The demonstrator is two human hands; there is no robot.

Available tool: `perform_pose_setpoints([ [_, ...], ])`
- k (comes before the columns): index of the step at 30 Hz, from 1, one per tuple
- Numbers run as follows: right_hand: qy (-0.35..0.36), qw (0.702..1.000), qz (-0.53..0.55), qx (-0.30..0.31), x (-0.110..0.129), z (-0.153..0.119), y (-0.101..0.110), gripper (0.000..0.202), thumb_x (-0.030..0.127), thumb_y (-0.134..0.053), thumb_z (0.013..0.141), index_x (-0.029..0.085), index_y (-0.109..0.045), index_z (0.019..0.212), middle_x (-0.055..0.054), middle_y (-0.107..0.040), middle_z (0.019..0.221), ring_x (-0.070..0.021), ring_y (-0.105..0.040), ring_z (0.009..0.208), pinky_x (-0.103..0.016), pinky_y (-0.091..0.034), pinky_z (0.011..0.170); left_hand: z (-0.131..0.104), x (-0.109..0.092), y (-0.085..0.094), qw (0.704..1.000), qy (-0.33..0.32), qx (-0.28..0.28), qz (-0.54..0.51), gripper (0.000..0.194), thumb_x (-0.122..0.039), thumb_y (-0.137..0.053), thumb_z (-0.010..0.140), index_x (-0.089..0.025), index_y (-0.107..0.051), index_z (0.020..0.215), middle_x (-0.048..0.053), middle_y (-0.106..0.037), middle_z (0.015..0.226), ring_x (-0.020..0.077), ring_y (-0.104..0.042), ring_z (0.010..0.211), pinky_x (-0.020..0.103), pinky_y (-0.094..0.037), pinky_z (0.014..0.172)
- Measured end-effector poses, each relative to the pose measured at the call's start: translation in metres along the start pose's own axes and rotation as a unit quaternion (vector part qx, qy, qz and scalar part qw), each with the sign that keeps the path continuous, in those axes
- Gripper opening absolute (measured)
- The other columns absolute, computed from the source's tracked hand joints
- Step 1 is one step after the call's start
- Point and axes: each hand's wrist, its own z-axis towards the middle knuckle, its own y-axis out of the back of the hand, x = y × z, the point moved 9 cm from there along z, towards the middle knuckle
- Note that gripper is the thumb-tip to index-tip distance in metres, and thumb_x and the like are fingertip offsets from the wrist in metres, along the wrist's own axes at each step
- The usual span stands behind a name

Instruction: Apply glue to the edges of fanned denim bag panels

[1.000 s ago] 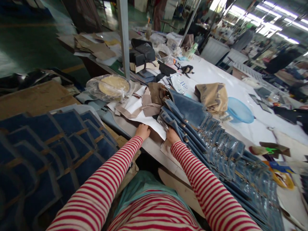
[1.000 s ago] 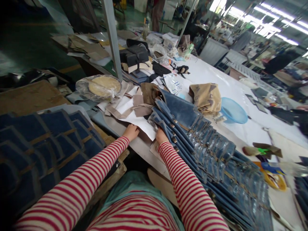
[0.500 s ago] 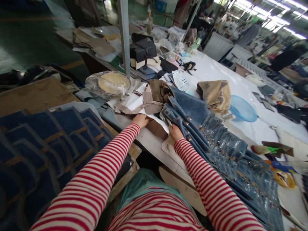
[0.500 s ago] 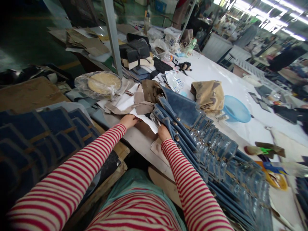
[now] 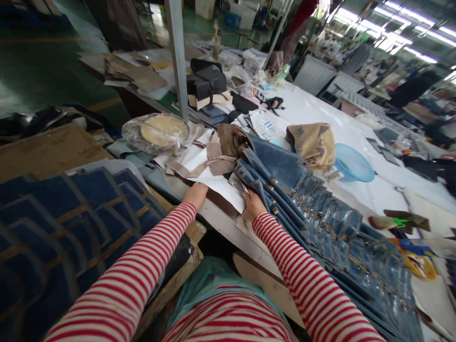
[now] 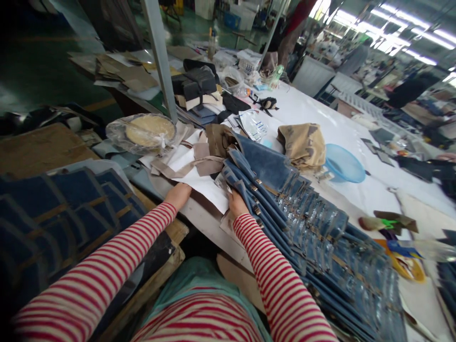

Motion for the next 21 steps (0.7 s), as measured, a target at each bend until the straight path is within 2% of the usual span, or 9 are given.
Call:
perform_pose_setpoints([
  [2, 0.028, 0.999, 0.006, 0.017, 0.011, -0.006, -0.003, 0.040, 0.021, -0.033, 0.088, 0.011, -0.050, 0.123, -0.010, -0.053, 0.124, -0.0195, -0.042, 0.121, -0.039, -0.025, 0.108, -0.022, 0.013, 0.004, 1.000, -0.010, 0.001, 0.019, 0.032, -0.020, -0.033, 0.086, -0.015, -0.062, 0.098, 0.012, -0.063, 0.099, 0.0230, -0.054, 0.100, 0.033, -0.042, 0.086],
  [5, 0.079, 0.995, 0.012, 0.059, 0.032, -0.023, -0.021, 0.040, 0.018, -0.034, 0.087, 0.010, -0.051, 0.122, -0.011, -0.054, 0.123, -0.0190, -0.046, 0.117, -0.034, -0.032, 0.104, -0.063, 0.042, 0.008, 0.999, 0.005, 0.005, 0.039, 0.035, -0.025, -0.030, 0.087, -0.015, -0.062, 0.093, 0.011, -0.064, 0.091, 0.0236, -0.058, 0.090, 0.034, -0.045, 0.080],
  [9, 0.133, 0.985, -0.009, 0.113, 0.053, -0.047, -0.056, 0.037, 0.019, -0.039, 0.087, 0.015, -0.052, 0.121, -0.010, -0.054, 0.123, -0.0186, -0.047, 0.115, -0.033, -0.035, 0.101, -0.110, 0.081, 0.013, 0.998, 0.064, -0.005, 0.027, 0.037, -0.033, -0.028, 0.088, -0.019, -0.061, 0.099, 0.008, -0.064, 0.100, 0.0215, -0.059, 0.091, 0.032, -0.046, 0.079],
  [12, 0.174, 0.973, -0.020, 0.150, 0.062, -0.060, -0.072, 0.036, 0.029, -0.037, 0.090, 0.017, -0.054, 0.119, -0.010, -0.052, 0.125, -0.0195, -0.043, 0.118, -0.035, -0.033, 0.102, -0.129, 0.092, 0.016, 0.994, 0.104, -0.031, -0.027, 0.039, -0.039, -0.028, 0.087, -0.021, -0.059, 0.103, 0.006, -0.063, 0.106, 0.0199, -0.058, 0.097, 0.030, -0.045, 0.083],
  [14, 0.165, 0.975, -0.001, 0.147, 0.061, -0.065, -0.068, 0.040, 0.033, -0.036, 0.090, 0.015, -0.050, 0.123, -0.011, -0.050, 0.126, -0.0197, -0.043, 0.119, -0.035, -0.033, 0.102, -0.134, 0.085, 0.016, 0.991, 0.107, -0.041, -0.075, 0.040, -0.042, -0.029, 0.087, -0.021, -0.059, 0.104, 0.005, -0.063, 0.108, 0.0182, -0.058, 0.100, 0.028, -0.045, 0.085],
  [16, 0.133, 0.983, 0.020, 0.126, 0.058, -0.071, -0.054, 0.045, 0.031, -0.035, 0.090, 0.013, -0.039, 0.131, -0.012, -0.054, 0.121, -0.0186, -0.048, 0.112, -0.032, -0.038, 0.098, -0.134, 0.064, 0.011, 0.990, 0.081, -0.028, -0.112, 0.041, -0.043, -0.030, 0.087, -0.021, -0.060, 0.102, 0.004, -0.064, 0.107, 0.0173, -0.057, 0.100, 0.026, -0.044, 0.087],
  [19, 0.132, 0.983, 0.013, 0.125, 0.063, -0.090, -0.039, 0.051, 0.026, -0.034, 0.089, 0.014, -0.025, 0.138, -0.010, -0.061, 0.106, -0.0175, -0.057, 0.094, -0.030, -0.045, 0.086, -0.133, 0.014, 0.001, 0.990, 0.006, 0.021, -0.139, 0.040, -0.041, -0.029, 0.088, -0.020, -0.061, 0.100, 0.005, -0.065, 0.103, 0.0172, -0.059, 0.096, 0.028, -0.044, 0.086],
  [21, 0.159, 0.975, -0.012, 0.153, 0.071, -0.105, -0.039, 0.050, 0.024, -0.036, 0.089, 0.016, -0.028, 0.137, -0.009, -0.064, 0.098, -0.0177, -0.059, 0.086, -0.029, -0.046, 0.080, -0.135, -0.021, -0.005, 0.986, -0.044, 0.050, -0.156, 0.039, -0.040, -0.029, 0.089, -0.020, -0.060, 0.102, 0.005, -0.065, 0.102, 0.0171, -0.059, 0.094, 0.028, -0.044, 0.084],
])
